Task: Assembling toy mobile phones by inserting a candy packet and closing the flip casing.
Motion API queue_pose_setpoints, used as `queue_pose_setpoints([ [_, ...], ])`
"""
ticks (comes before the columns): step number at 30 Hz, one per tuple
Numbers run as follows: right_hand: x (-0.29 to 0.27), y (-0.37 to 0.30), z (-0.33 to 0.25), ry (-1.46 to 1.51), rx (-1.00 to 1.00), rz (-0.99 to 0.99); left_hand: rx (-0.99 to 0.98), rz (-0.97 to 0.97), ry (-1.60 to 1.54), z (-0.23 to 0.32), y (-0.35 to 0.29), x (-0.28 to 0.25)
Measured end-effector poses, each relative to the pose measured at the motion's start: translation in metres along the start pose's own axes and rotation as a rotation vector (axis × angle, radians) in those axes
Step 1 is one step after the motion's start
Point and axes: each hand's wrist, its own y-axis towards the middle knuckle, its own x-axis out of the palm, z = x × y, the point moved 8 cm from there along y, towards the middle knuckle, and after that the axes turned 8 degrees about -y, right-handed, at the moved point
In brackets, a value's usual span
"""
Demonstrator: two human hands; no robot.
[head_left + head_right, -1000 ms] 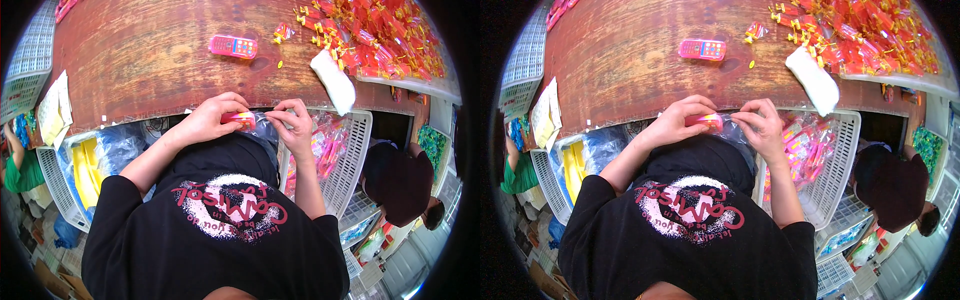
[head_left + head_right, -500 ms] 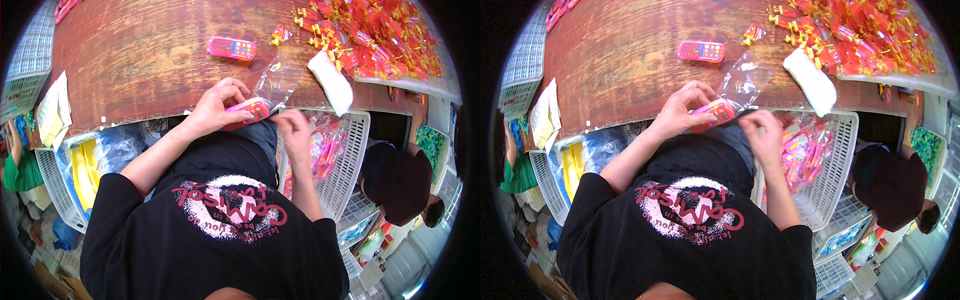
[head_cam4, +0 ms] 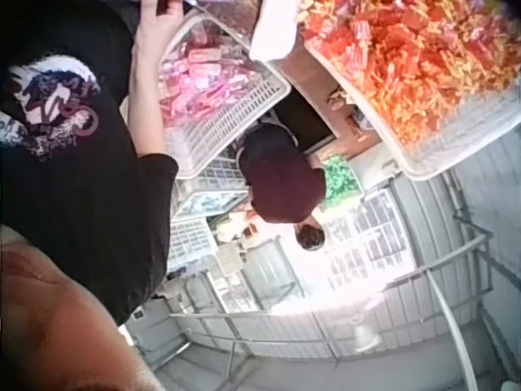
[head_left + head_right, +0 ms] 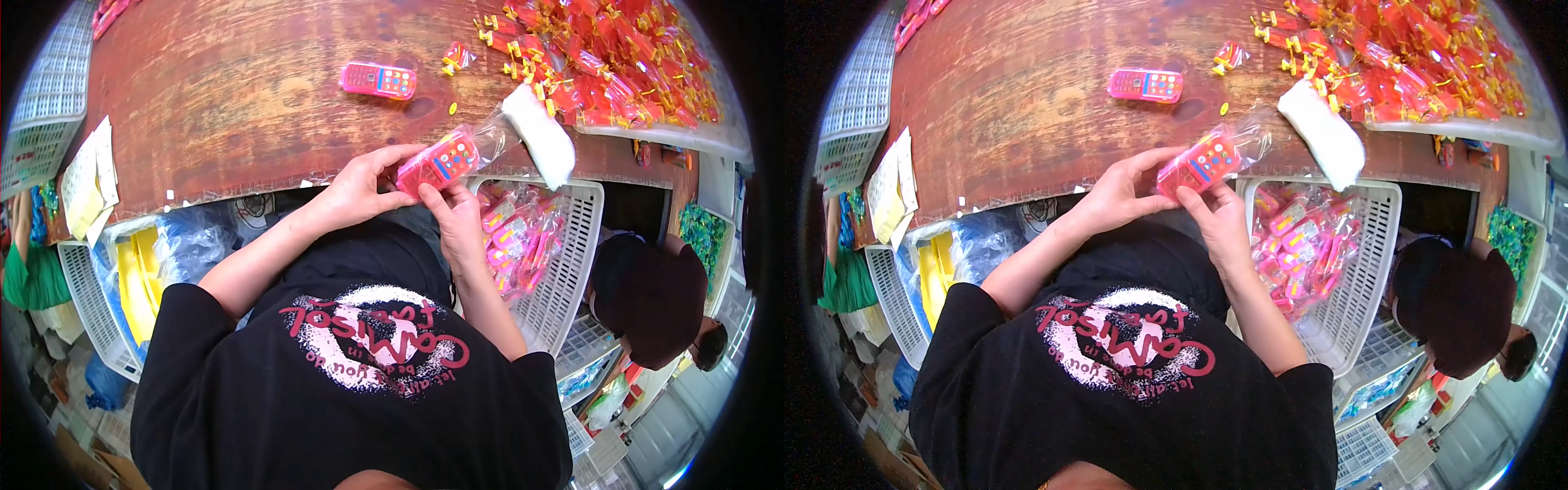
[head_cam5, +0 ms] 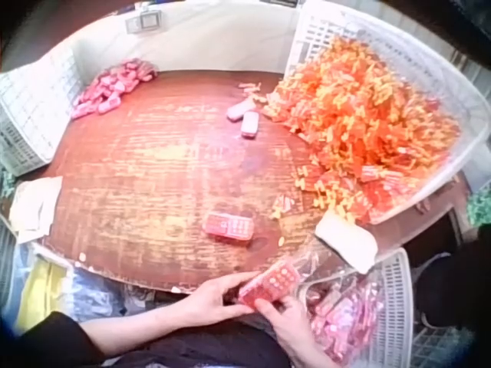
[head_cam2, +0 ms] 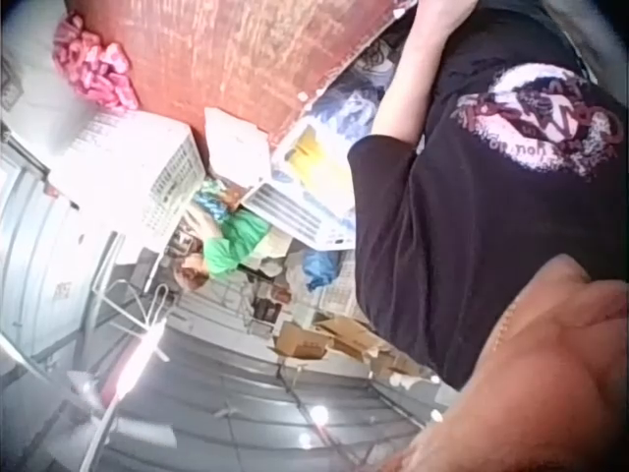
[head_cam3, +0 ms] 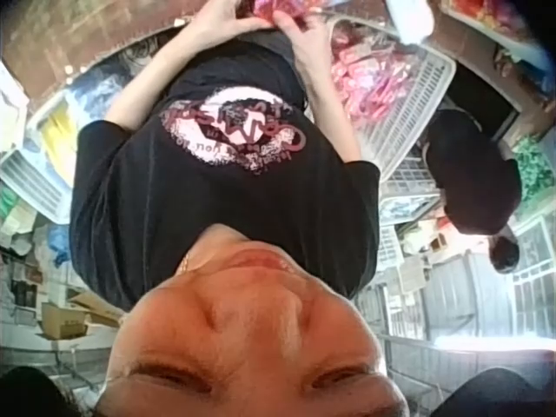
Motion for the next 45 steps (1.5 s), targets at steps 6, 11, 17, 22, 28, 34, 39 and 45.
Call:
queue_pose_setpoints([
  [6, -0.019, 0.005, -0.011, 0.075, -0.107, 0.035, 0.006, -0.091, 0.161, 0.011, 0.001, 0.003],
  [11, 0.0, -0.02, -0.014, 0.064, -0.137, 0.01, 0.266, -0.076, 0.317, 0.015, 0.012, 0.012],
  [17, -0.089, -0.049, -0.011, 0.258, -0.332, 0.532, 0.342, -0.062, 0.432, 0.04, 0.029, 0.009],
  [22, -0.175, -0.074, -0.003, 0.375, -0.421, 0.7, 0.532, 0.362, 1.129, 0.073, 0.061, -0.069],
  [28, -0.172, -0.015, -0.07, -0.627, -0.459, 0.654, 0.299, 0.106, 1.257, 0.06, 0.084, -0.065],
  [34, -0.186, 0.063, -0.106, -1.379, -0.57, 0.791, 0.113, 0.038, 1.112, 0.045, 0.074, -0.057],
  [39, -0.214, 0.085, -0.095, -1.36, -0.428, 0.723, 0.217, 0.1, 0.979, 0.043, 0.055, -0.056],
  [45, -0.155, 0.015, -0.154, -1.805, -0.702, 0.883, 0.102, 0.116, 0.449, 0.039, 0.034, -0.043],
])
